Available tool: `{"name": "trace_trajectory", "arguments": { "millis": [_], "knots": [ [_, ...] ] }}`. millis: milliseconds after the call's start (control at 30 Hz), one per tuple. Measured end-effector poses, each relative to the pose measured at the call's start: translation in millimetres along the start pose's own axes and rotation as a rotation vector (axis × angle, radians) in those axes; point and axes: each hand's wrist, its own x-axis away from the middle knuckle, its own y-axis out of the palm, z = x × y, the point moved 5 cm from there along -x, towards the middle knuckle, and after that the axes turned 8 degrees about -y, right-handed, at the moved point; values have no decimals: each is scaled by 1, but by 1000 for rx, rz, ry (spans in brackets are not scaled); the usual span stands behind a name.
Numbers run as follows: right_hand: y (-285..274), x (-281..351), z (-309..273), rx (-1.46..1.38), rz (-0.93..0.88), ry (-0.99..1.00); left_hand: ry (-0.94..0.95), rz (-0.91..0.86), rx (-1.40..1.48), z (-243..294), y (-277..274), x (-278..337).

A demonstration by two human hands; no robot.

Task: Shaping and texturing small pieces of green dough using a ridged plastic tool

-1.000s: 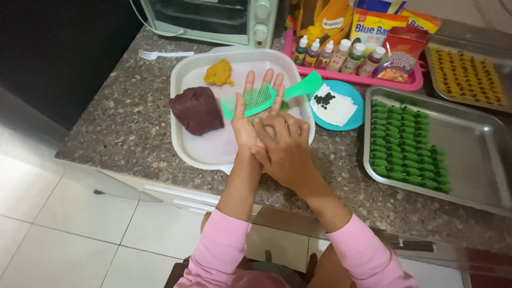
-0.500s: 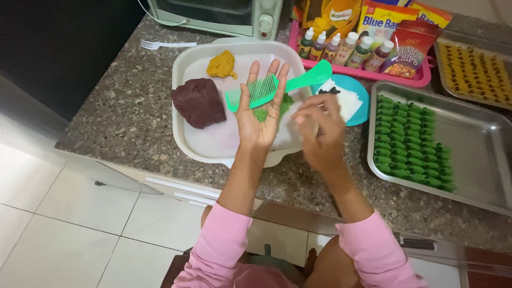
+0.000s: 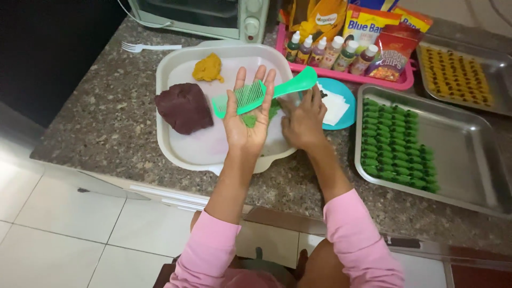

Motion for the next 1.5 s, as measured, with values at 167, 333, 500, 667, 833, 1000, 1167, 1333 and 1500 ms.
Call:
{"name": "trace_trajectory", "arguments": {
  "millis": [167, 333, 500, 667, 833, 1000, 1167, 1333, 1500],
  "knots": [
    [-22, 8, -17, -18, 109, -87, 13, -17, 2, 1, -8, -5],
    [-12, 9, -13, -11, 110, -98, 5, -7, 32, -1, -3, -1],
    [-22, 20, -29, -47, 77, -120, 11, 9, 7, -1, -1, -1],
    [-30, 33, -44, -107, 63, -141, 21, 21, -2, 0, 1, 0],
    [-35, 40, -19, -469, 205, -167, 29, -1, 15, 2, 1, 2],
    [-85, 44, -55, -810, 296, -234, 21, -25, 28, -1, 2, -1],
    [-88, 49, -93, -517, 488, -433, -2, -72, -170, -11, 7, 0],
    [-92, 54, -113, -411, 489, -429, -8, -89, -211, -12, 4, -3],
    [-79, 58, -121, -264, 435, -420, 9, -85, -228, -9, 5, -1]
  ]
}}
